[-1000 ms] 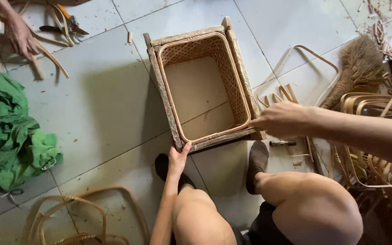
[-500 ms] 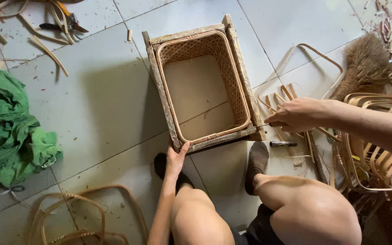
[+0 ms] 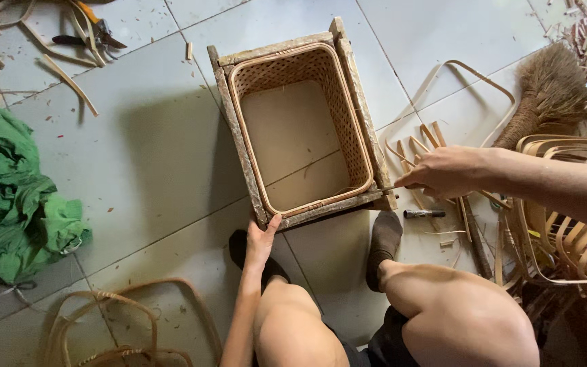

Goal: The person assembles a rectangular woven basket by fitting a woven insert into a wooden mold, tapping it with a hammer, and inserting a handle frame. The person removes the finished basket and repeats the process with a second basket.

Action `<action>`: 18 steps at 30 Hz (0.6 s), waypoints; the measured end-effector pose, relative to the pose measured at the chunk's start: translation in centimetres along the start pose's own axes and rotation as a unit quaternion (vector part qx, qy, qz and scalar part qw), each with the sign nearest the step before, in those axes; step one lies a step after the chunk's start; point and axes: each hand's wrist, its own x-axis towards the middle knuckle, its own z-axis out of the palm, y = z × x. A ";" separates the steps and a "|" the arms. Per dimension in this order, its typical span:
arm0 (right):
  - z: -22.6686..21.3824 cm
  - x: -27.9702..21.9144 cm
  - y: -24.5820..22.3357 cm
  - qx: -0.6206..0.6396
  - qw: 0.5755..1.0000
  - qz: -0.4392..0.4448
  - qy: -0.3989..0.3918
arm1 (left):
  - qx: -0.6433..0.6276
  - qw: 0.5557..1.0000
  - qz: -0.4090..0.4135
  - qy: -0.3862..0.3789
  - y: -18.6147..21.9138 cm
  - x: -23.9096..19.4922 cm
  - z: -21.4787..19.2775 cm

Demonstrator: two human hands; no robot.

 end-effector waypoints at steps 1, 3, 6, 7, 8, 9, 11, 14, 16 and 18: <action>0.1 0.1 0.1 -0.003 1.000 -0.006 0.008 | 0.014 1.000 -0.011 0.001 0.0 0.1 0.0; 0.1 0.3 0.5 0.016 0.999 -0.030 0.001 | 0.020 1.000 -0.008 -0.001 0.0 0.2 0.0; 0.1 0.6 0.8 0.027 0.999 -0.005 -0.034 | 0.029 0.999 -0.014 0.007 -0.6 0.2 -0.3; 0.2 0.5 0.8 0.028 0.998 0.014 -0.050 | 0.054 0.997 -0.044 0.015 -0.9 0.1 -0.3; 0.3 0.3 0.8 -0.048 0.997 -0.005 -0.055 | 0.079 0.994 -0.075 0.024 -1.1 0.1 -0.2; 0.3 0.1 0.6 -0.123 0.990 -0.024 -0.058 | 0.081 0.994 -0.070 0.028 -1.3 0.1 -0.3; 0.6 -0.2 0.0 -0.242 0.966 -0.038 -0.078 | 0.085 0.994 -0.061 0.036 -1.4 0.2 -0.3; 0.7 -0.9 -1.1 -0.337 0.936 -0.028 -0.100 | 0.053 0.998 -0.036 0.014 -1.1 0.1 -0.3; 0.5 -1.2 -1.7 -0.349 0.933 -0.031 -0.085 | 0.021 1.000 0.003 0.002 -0.6 0.1 -0.3; 0.3 -1.7 -2.1 -0.333 0.940 -0.022 -0.071 | -0.001 1.000 0.021 -0.012 -0.2 0.2 -0.3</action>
